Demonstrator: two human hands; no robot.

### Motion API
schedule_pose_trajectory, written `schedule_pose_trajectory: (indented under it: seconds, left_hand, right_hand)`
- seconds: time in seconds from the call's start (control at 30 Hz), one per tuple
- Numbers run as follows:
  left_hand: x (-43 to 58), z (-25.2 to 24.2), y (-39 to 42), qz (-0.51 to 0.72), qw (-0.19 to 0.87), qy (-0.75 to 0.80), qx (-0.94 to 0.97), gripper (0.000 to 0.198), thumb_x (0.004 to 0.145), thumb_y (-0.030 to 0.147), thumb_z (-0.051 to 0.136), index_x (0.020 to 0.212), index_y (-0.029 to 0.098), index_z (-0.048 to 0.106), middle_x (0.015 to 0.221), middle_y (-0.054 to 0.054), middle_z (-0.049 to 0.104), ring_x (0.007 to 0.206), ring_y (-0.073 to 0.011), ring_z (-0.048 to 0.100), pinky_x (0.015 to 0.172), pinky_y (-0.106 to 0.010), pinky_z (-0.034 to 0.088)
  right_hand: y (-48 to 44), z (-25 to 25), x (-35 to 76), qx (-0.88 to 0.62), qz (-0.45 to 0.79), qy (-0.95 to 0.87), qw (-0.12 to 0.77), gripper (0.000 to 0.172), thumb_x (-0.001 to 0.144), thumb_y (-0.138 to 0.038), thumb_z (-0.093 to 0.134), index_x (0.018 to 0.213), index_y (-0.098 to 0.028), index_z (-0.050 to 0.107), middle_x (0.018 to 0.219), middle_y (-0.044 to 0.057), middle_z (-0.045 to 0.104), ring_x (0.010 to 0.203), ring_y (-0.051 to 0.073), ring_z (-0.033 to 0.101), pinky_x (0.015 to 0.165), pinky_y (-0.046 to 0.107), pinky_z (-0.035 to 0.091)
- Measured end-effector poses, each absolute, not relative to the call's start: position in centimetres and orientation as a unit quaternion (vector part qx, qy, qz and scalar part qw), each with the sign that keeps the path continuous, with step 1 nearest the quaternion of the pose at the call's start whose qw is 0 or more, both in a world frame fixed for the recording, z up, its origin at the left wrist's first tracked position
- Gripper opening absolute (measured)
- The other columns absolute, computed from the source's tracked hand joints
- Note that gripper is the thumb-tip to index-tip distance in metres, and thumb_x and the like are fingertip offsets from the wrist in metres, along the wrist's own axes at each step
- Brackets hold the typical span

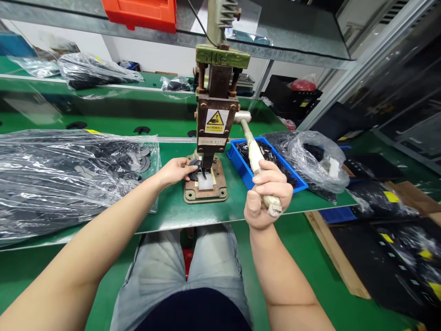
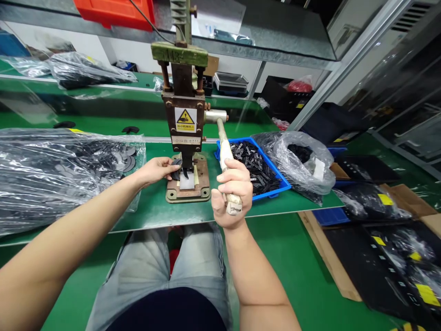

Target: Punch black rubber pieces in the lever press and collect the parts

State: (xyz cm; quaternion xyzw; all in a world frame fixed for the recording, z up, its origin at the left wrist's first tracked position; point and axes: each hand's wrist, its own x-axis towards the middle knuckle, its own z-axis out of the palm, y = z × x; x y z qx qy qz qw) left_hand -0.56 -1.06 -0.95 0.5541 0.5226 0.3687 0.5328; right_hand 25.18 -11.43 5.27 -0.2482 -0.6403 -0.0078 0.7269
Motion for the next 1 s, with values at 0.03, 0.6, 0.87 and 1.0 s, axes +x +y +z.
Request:
schedule_pose_trajectory:
  seconds: [0.03, 0.6, 0.87, 1.0]
  left_hand:
    - [-0.6, -1.0, -1.0, 0.366, 0.529, 0.525, 0.557, 0.048, 0.072, 0.051, 0.096, 0.078, 0.017, 0.063, 0.066, 0.002, 0.066, 0.050, -0.0095, 0.061, 0.051, -0.021, 0.046]
    - [-0.1, 0.2, 0.2, 0.245, 0.614, 0.594, 0.459, 0.034, 0.089, 0.037, 0.087, 0.080, 0.020, 0.060, 0.052, -0.002, 0.067, 0.041, -0.0123, 0.060, 0.045, -0.020, 0.050]
    - [0.8, 1.2, -1.9, 0.304, 0.604, 0.583, 0.451, 0.036, 0.093, 0.041, 0.082, 0.080, 0.020, 0.055, 0.050, 0.000, 0.064, 0.041, -0.0104, 0.058, 0.045, -0.018, 0.048]
    - [-0.4, 2.3, -5.0, 0.376, 0.576, 0.534, 0.491, 0.047, 0.085, 0.053, 0.087, 0.080, 0.021, 0.053, 0.057, 0.001, 0.067, 0.047, -0.0105, 0.063, 0.046, -0.018, 0.049]
  right_hand:
    - [-11.5, 5.3, 25.1, -0.248, -0.007, -0.638, 0.729, 0.018, 0.094, -0.040, 0.071, 0.093, -0.029, 0.057, 0.087, 0.002, 0.061, 0.113, 0.029, 0.071, 0.110, 0.066, 0.058]
    - [-11.7, 5.5, 24.9, -0.270, -0.022, -0.639, 0.720, 0.016, 0.095, -0.041, 0.066, 0.096, -0.031, 0.053, 0.087, 0.002, 0.058, 0.109, 0.029, 0.070, 0.109, 0.067, 0.059]
    - [-7.4, 14.7, 25.8, -0.233, -0.021, -0.660, 0.714, 0.053, 0.099, -0.057, 0.055, 0.145, -0.032, 0.049, 0.136, 0.009, 0.060, 0.136, 0.030, 0.063, 0.121, 0.060, 0.052]
    - [-6.5, 13.1, 27.2, -0.337, -0.011, -0.654, 0.677, 0.050, 0.103, -0.050, 0.055, 0.149, -0.032, 0.046, 0.149, 0.010, 0.057, 0.140, 0.027, 0.061, 0.123, 0.053, 0.050]
